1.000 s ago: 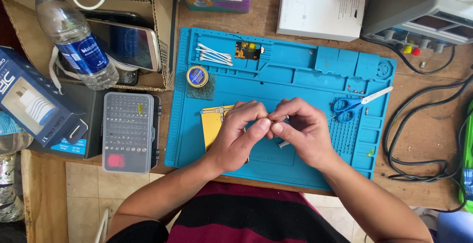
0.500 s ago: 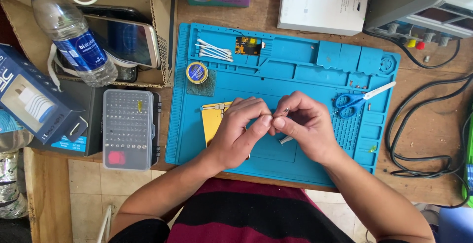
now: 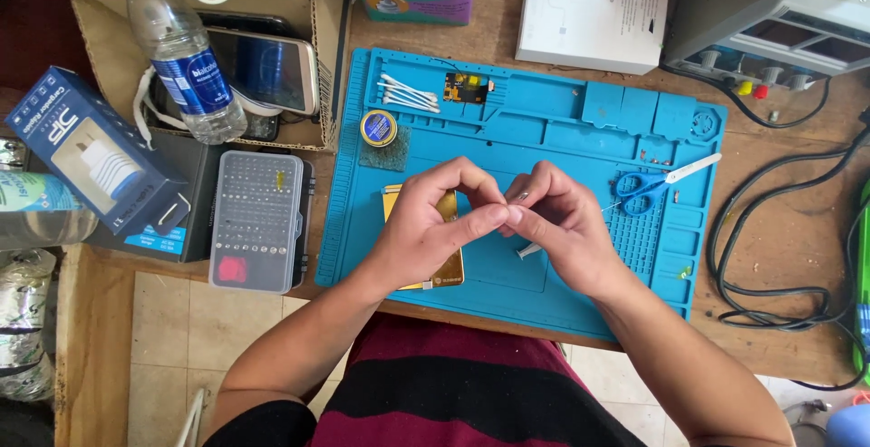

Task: Cleaning a phone component with a toothbrush and liquid, then unboxing a new replacement part.

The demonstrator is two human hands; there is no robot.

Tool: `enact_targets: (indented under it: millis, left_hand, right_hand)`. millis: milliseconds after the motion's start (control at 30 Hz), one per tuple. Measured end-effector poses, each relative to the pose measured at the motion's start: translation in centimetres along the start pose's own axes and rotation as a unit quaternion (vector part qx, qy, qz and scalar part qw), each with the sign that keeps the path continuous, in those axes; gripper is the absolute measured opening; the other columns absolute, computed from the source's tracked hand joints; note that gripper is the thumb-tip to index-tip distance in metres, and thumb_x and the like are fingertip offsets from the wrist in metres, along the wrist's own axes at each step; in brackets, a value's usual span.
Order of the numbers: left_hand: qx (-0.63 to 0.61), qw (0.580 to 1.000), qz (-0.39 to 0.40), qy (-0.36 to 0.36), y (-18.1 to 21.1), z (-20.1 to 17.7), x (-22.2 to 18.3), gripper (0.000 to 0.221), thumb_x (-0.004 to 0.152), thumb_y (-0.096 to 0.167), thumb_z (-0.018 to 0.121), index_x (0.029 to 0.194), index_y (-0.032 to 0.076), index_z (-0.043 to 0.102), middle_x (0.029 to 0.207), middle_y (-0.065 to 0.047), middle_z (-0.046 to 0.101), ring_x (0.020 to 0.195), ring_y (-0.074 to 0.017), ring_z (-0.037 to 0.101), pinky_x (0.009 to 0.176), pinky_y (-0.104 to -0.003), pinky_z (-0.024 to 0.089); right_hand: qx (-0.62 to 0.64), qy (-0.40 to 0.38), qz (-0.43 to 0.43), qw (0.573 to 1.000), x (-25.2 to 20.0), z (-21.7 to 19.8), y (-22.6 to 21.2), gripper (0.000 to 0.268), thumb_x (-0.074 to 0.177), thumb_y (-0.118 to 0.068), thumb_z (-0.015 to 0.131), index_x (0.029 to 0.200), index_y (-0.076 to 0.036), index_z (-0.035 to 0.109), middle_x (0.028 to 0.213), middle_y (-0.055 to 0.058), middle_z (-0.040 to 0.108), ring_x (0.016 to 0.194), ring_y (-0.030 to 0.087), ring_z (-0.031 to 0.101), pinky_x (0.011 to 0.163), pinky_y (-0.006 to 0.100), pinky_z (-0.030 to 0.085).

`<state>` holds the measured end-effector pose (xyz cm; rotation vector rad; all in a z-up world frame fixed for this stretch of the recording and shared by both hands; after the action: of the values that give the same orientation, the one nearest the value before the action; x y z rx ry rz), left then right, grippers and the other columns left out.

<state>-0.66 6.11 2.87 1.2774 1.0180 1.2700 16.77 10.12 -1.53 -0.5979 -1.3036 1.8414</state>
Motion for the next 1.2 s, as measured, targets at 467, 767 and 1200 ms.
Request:
enact_targets:
  millis: [467,767,1200]
  left_hand:
    - [-0.125,0.99,-0.067,0.003,0.5,-1.4,-0.4,0.024,0.11,0.033,0.084,0.117,0.011,0.081,0.096,-0.001,0.078,0.096,-0.0074,0.072,0.092,-0.026,0.06]
    - [-0.13,0.99,-0.055,0.013,2.1,-2.9,2.8,0.033,0.11,0.047,0.083,0.121,0.017,0.081,0.104,0.001,0.078,0.095,-0.0083,0.073,0.094,-0.027,0.058]
    - [-0.131,0.963,-0.192,0.136,-1.0,-8.5,9.7,0.07,0.096,0.049,0.071,0.157,0.016,0.06,0.145,-0.008,0.075,0.088,-0.0162,0.076,0.075,-0.03,0.062]
  right_hand:
    - [-0.536,-0.021,-0.355,0.766,0.0,4.9,-10.9,0.03,0.101,-0.013,0.098,0.126,-0.008,0.082,0.13,0.012,0.078,0.108,0.034,0.075,0.088,0.048,0.061]
    - [-0.582,-0.032,-0.527,0.618,4.2,7.0,-13.2,0.016,0.116,-0.019,0.094,0.105,-0.01,0.086,0.112,0.009,0.082,0.088,0.032,0.067,0.083,0.047,0.051]
    - [-0.459,-0.03,-0.317,0.829,12.5,0.7,-11.0,0.022,0.136,-0.015,0.069,0.127,0.005,0.067,0.122,0.021,0.07,0.109,0.034,0.066,0.096,0.048,0.054]
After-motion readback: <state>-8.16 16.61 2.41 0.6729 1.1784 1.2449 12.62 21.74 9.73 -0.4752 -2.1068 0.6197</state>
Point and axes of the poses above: each hand's wrist, its own x-axis towards the middle knuckle, its own z-axis out of the palm, y = z × x, the point moved 7 cm from there along x, towards the middle knuckle
